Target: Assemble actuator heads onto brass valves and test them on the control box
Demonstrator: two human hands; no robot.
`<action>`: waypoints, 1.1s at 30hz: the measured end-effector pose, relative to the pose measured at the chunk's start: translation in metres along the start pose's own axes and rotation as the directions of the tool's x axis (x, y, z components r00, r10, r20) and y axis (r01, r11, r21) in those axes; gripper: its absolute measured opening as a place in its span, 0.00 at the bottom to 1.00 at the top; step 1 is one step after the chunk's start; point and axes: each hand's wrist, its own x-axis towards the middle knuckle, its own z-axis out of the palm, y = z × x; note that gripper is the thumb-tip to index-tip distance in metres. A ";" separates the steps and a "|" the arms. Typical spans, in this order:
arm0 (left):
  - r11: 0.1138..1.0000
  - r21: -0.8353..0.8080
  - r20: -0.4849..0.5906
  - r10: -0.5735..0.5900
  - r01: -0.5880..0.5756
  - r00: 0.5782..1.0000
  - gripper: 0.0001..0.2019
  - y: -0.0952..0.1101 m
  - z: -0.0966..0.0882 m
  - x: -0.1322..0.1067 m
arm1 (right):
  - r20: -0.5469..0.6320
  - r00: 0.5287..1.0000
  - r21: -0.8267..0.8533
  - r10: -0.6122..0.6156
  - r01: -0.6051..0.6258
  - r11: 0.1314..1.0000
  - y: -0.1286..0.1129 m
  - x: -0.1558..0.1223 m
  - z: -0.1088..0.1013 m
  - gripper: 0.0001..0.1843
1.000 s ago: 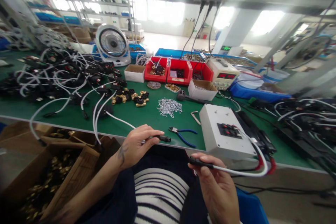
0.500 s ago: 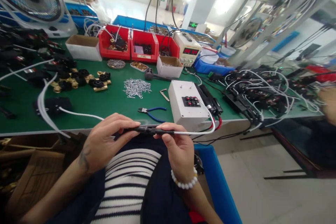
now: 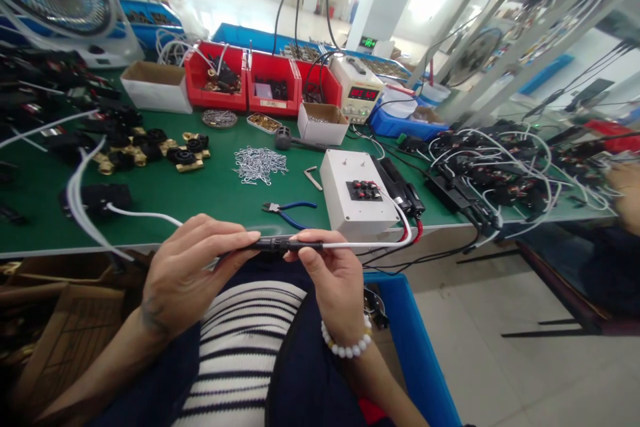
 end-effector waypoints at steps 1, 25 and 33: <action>1.000 0.012 -0.001 0.010 -0.010 1.000 0.06 -0.001 0.000 0.000 | 0.003 1.000 0.002 0.001 -0.001 1.000 0.000 0.000 0.000 0.08; 0.232 0.463 -0.404 -0.803 0.855 0.437 0.15 -0.168 -0.119 -0.051 | -0.155 0.810 0.438 0.565 -0.456 0.775 0.032 0.013 -0.013 0.20; 0.294 0.526 -0.298 -0.815 0.798 0.497 0.24 -0.159 -0.117 -0.056 | -0.232 0.762 0.489 0.604 -0.446 0.750 0.045 0.009 -0.030 0.22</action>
